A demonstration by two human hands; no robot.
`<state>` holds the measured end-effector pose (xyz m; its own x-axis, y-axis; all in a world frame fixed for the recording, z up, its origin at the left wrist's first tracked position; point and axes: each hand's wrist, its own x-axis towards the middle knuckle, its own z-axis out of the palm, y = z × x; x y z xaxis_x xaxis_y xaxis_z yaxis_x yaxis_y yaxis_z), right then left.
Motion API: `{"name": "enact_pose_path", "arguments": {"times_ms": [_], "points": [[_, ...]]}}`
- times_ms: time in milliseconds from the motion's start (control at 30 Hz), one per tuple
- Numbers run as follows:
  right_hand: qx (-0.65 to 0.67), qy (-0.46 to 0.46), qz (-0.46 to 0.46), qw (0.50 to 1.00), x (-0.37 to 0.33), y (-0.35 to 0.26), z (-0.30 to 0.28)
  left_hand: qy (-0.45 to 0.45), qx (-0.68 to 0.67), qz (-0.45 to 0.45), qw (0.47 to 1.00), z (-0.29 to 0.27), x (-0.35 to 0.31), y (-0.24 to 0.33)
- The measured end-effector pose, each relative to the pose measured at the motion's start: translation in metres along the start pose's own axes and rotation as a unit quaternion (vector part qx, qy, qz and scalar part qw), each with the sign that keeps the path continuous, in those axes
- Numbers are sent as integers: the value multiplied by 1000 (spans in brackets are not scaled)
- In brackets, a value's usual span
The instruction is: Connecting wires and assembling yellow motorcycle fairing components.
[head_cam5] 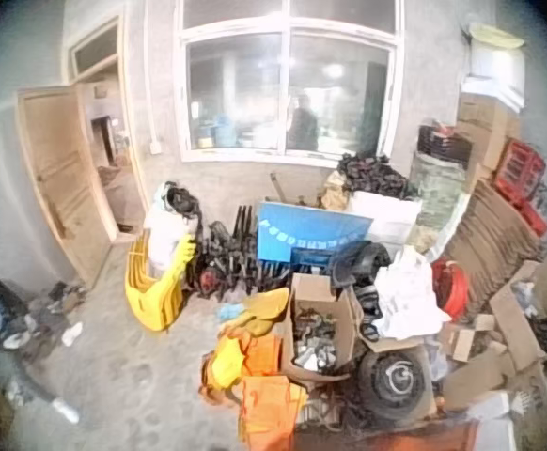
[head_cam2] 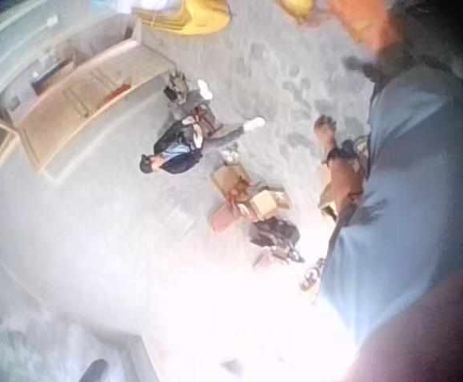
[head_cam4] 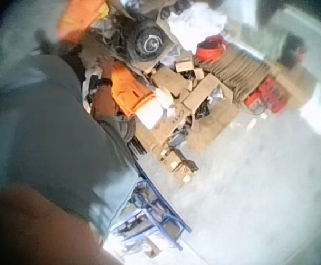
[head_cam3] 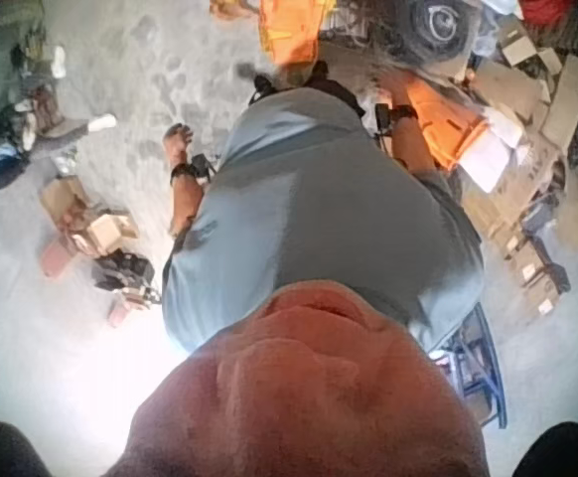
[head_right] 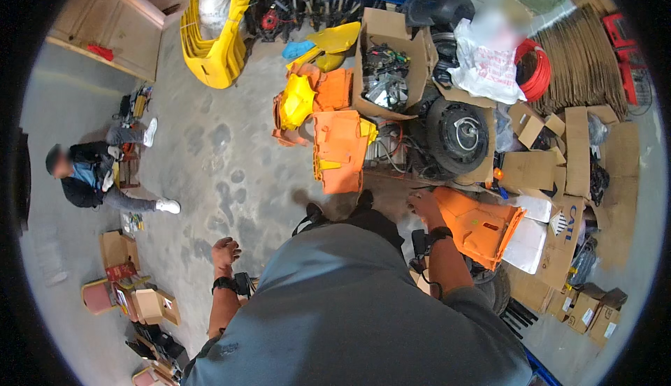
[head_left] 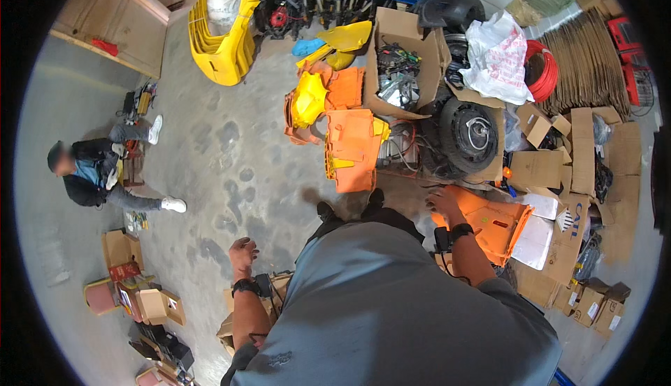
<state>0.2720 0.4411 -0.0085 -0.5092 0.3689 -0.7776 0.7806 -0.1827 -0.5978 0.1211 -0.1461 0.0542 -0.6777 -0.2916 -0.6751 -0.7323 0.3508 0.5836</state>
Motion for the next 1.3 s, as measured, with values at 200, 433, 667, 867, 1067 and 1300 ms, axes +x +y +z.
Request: {"name": "enact_pose_path", "arguments": {"times_ms": [200,433,667,867,1067,1300], "points": [[-32,2,31,999,1,-13,4,3,7,-2,1000,-1,3,2],[-38,1,16,999,-1,-13,-1,1,17,9,1000,5,-3,14],[-81,-29,18,996,20,-12,-5,19,18,0,1000,-2,-5,6],[-65,-18,13,998,2,-54,23,17,11,-9,1000,-22,21,-5],[-40,27,27,998,-3,-66,81,-29,-28,-27,999,-66,100,-7],[-130,4,-15,991,-19,-121,199,-34,-40,-31,998,-150,169,-4]]}}
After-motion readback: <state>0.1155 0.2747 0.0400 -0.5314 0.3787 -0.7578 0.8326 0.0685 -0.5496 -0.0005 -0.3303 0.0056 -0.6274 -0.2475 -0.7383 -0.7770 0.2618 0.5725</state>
